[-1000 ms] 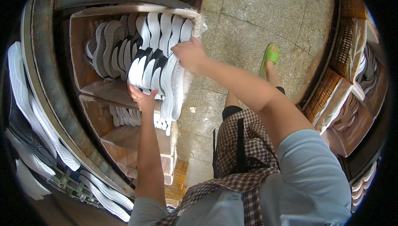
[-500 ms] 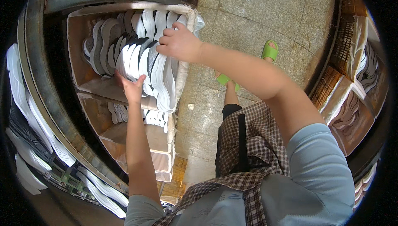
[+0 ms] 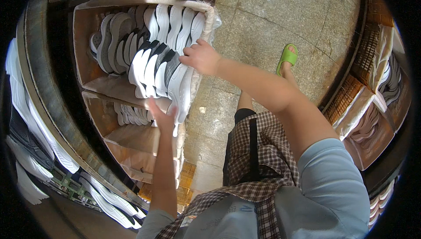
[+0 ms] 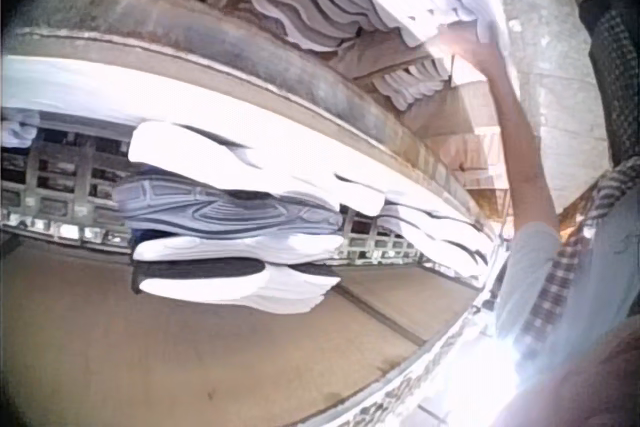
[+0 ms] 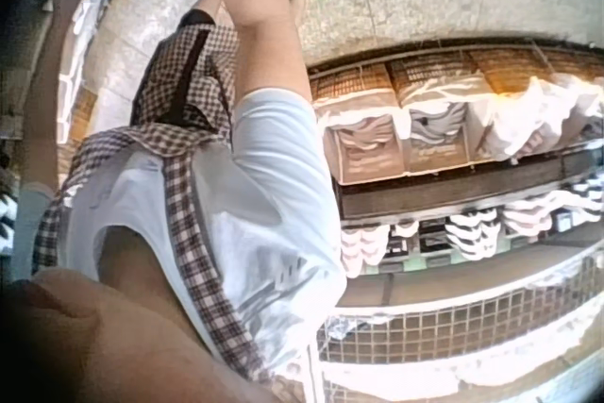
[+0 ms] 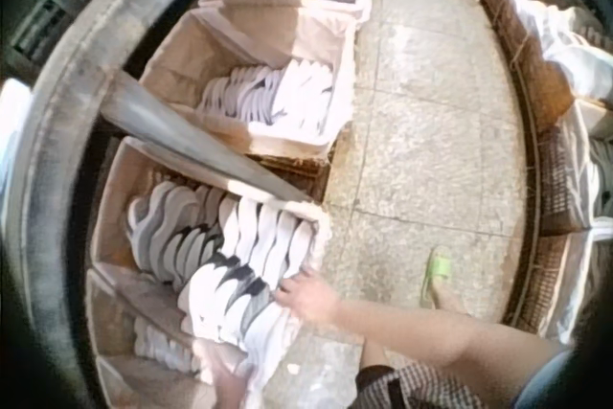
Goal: The person repeatedly picks up pairs of white and black slippers from a metal rack, turns them over to inspect the soles, and places them into a large fabric bin. The person handles the slippers one pair at a time, moving between the rack and the bin throughout the clip.
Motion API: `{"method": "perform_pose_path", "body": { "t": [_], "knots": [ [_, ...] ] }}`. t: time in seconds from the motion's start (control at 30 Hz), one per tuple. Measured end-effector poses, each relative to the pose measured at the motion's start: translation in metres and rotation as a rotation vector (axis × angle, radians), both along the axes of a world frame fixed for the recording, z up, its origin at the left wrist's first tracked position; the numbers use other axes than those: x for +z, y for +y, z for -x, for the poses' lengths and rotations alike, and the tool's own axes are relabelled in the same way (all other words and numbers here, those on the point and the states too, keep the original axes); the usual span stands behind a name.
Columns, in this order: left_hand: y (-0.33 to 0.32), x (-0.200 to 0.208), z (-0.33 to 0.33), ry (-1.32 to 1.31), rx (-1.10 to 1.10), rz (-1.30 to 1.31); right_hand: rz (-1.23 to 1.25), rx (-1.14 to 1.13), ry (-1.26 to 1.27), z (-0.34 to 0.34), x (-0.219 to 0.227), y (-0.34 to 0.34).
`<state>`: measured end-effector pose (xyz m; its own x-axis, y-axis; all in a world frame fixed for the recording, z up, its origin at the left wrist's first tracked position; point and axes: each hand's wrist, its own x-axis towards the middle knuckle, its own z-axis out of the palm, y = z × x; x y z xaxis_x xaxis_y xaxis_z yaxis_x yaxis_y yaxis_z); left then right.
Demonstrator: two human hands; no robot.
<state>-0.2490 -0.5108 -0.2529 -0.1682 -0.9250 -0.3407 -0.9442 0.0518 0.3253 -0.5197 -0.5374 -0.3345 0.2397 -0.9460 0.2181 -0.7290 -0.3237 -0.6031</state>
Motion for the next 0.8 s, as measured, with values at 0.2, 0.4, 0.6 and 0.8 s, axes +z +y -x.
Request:
{"method": "perform_pose_path", "body": {
  "t": [0.2, 0.4, 0.6, 0.8],
  "knots": [
    [0.035, -0.043, -0.006, -0.175, -0.105, 0.161, 0.006, 0.040, 0.010, 0.005, 0.011, -0.015],
    [0.029, -0.055, 0.001, -0.128, -0.058, 0.314, 0.082, 0.055, -0.066, 0.007, 0.034, -0.018],
    [0.033, -0.101, 0.000, -0.138, -0.107, 0.437, 0.005, -0.010, 0.004, 0.024, 0.024, -0.027],
    [0.048, -0.097, -0.023, -0.132, -0.155, 0.277, -0.110, 0.018, -0.056, -0.003, 0.014, 0.014]
  ]
}}
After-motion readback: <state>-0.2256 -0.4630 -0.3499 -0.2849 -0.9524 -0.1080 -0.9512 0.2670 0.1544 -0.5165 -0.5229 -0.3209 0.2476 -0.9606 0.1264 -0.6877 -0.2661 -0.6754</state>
